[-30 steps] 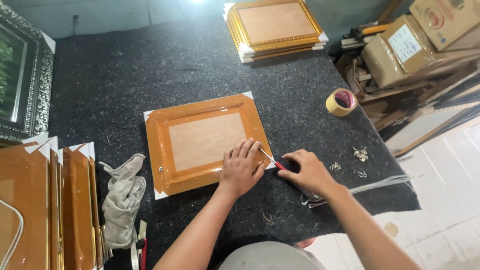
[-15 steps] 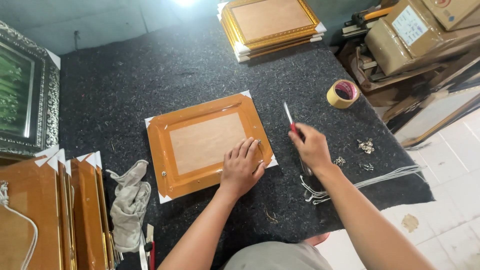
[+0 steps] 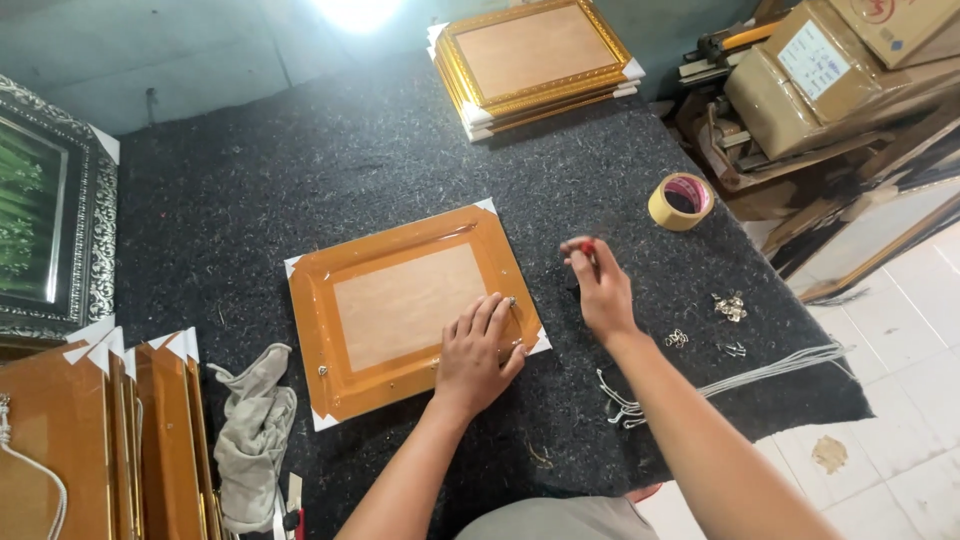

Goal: Attaching hanging wires and metal eyelets to the back of picture frames using a screwdriver.

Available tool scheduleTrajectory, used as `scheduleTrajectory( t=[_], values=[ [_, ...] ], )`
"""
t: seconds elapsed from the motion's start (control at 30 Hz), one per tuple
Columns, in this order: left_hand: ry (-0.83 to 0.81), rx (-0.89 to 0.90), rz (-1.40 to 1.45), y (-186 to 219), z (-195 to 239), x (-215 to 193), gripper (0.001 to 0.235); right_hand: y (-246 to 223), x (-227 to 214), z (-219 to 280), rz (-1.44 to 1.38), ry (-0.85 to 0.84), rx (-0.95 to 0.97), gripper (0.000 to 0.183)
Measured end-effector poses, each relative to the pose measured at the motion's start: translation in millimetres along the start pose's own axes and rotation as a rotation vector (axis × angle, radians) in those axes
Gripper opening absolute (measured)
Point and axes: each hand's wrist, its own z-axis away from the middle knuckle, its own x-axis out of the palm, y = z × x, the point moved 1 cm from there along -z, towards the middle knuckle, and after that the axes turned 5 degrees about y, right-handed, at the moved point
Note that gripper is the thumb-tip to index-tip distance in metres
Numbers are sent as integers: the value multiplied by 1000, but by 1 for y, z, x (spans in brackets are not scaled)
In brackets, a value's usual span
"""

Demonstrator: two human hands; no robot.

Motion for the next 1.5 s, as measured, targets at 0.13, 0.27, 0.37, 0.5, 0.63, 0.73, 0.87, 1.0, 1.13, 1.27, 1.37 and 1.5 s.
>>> scheduleTrajectory(
  t=[0.13, 0.27, 0.37, 0.5, 0.63, 0.73, 0.87, 1.0, 1.13, 1.27, 1.37, 1.5],
  values=[
    [-8, -2, 10, 0, 1, -1, 59, 2, -3, -14, -61, -53, 100, 19],
    [-9, -4, 17, -1, 1, 0, 58, 29, 0, -18, -206, 40, 156, 23],
    [2, -5, 7, -1, 3, 1, 58, 33, 2, -12, -169, 68, 108, 28],
    [-2, -14, 2, -1, 4, 0, 58, -4, -6, -2, 215, -20, 41, 27],
    [-16, -25, 45, 0, 6, -4, 55, 38, -7, -14, 671, -156, -10, 26],
    [-30, -27, 63, -4, 7, -3, 55, 21, -3, -2, 911, -235, -18, 41],
    [-22, -20, 67, -4, 10, -7, 56, -10, 13, 16, 938, -230, -228, 36],
    [-1, -4, 8, -7, 12, -5, 57, -27, 36, 31, 1014, -324, -515, 28],
    [-9, -55, 117, -10, 9, -5, 56, 10, 50, 24, 1059, -314, -564, 17],
    [42, -189, 272, -15, 8, -7, 50, 10, 52, 26, 807, -364, -324, 16],
    [124, -259, 392, -21, 4, -5, 30, 1, 54, 35, 544, -341, -136, 17],
    [209, -335, 579, -26, 6, -5, 12, -13, 53, 50, 386, -266, 26, 16]
  ],
)
